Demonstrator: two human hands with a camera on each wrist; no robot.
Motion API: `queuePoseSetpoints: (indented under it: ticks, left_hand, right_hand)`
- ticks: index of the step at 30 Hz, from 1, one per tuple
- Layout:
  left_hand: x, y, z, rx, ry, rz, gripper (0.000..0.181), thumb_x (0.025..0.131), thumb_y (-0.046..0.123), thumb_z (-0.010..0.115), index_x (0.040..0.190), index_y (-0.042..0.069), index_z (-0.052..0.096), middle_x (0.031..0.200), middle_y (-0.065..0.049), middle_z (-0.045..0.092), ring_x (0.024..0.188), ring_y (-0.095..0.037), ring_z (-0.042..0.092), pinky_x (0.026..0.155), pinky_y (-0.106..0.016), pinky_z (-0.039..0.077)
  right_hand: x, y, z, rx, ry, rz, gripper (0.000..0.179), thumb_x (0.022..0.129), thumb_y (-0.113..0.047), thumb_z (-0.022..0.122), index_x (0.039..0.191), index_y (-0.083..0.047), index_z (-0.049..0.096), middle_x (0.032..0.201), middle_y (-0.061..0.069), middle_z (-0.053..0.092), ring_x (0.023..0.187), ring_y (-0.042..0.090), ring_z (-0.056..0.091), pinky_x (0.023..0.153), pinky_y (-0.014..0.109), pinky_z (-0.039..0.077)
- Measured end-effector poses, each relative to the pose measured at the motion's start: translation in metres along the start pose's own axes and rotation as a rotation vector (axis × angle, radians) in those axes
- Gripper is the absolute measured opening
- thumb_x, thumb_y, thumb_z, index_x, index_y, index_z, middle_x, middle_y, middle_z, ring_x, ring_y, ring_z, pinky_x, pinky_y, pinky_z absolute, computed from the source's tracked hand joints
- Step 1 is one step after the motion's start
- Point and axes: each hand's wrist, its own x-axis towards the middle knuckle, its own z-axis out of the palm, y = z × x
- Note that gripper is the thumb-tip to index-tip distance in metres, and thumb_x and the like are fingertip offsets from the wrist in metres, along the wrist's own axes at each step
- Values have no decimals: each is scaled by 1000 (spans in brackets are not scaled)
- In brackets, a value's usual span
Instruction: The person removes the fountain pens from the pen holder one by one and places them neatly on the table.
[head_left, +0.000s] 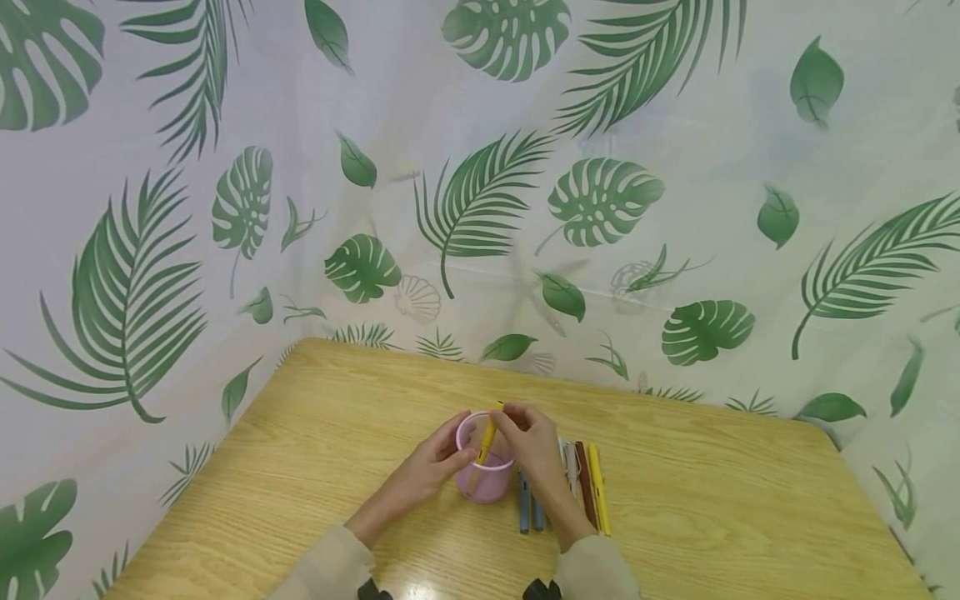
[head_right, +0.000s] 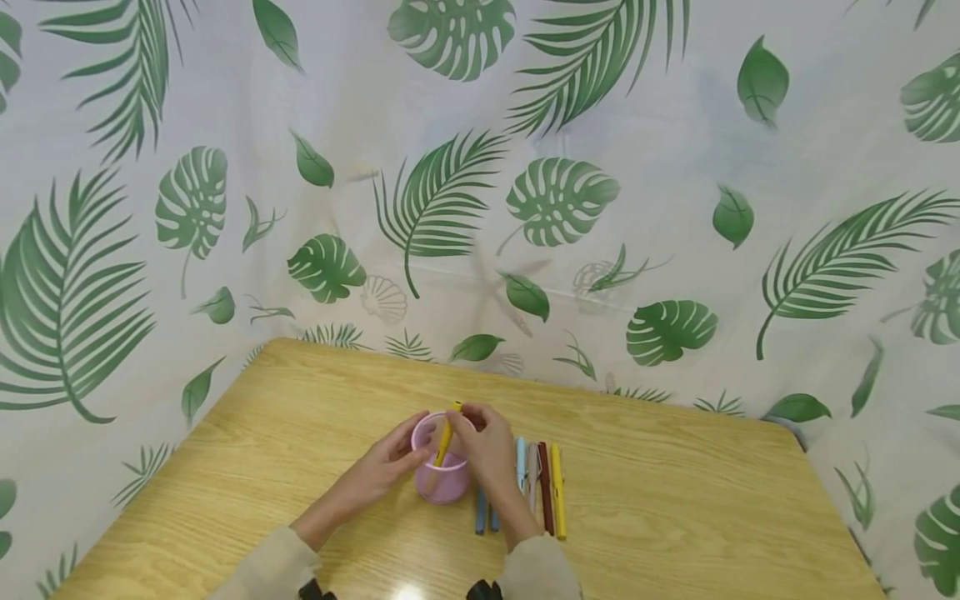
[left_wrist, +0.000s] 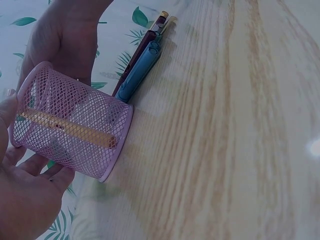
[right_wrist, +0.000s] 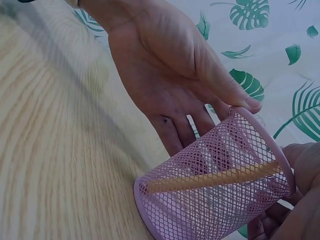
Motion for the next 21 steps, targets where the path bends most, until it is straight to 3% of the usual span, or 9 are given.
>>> queuePoseSetpoints:
  ticks: [5,12,21]
  left_hand:
    - [0,0,0,1,7,-10,67,111,20,52,164,2,16,165,-24,26,151,-40,29,121,-50,31]
    - [1,3,1,10,16,3,66,110,18,52,163,-1,18,163,-27,29,150,-42,31,121,-52,32]
    - [3,2,2,22,24,11,67,109,17,54,163,-3,19,162,-29,31,149,-43,32,121,-53,31]
  right_hand:
    - [0,-1,1,4,-25,-4,42,99,-28,71,123,6,69,118,18,70,111,32,64,98,48,55]
    - [-3,-2,-4,9,-21,-8,31,100,-26,71,115,1,72,112,12,71,103,23,64,90,33,55]
    - [-9,-6,-19,75,-23,48,28,100,-24,72,112,1,72,107,9,71,98,18,61,88,29,54]
